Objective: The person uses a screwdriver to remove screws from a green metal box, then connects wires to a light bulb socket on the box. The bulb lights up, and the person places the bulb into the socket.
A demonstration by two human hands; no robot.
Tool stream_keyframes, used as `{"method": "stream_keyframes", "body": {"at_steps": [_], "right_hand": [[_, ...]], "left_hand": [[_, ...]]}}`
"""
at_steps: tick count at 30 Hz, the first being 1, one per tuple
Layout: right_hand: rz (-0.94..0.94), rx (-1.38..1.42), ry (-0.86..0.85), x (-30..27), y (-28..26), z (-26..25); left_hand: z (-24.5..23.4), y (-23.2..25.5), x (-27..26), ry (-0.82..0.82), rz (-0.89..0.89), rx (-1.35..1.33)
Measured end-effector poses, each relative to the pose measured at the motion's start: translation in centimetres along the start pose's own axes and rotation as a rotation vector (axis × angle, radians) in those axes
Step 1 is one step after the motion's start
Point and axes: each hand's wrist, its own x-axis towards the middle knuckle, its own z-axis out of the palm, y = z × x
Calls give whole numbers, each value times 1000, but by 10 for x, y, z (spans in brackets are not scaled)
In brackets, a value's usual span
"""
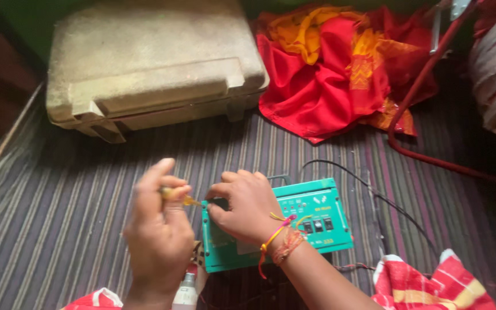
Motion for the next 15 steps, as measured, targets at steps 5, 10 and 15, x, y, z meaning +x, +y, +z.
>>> {"method": "stream_keyframes", "body": {"at_steps": [5,10,15], "right_hand": [[-77,88,113,-7,14,11],[44,874,367,4,55,-4],[639,1560,237,-15,122,-80]], "left_hand": [[-10,-4,-2,109,-29,-155],[-14,-19,-2,153,-379,-467],[-10,-31,-4,75,-87,-56]]}}
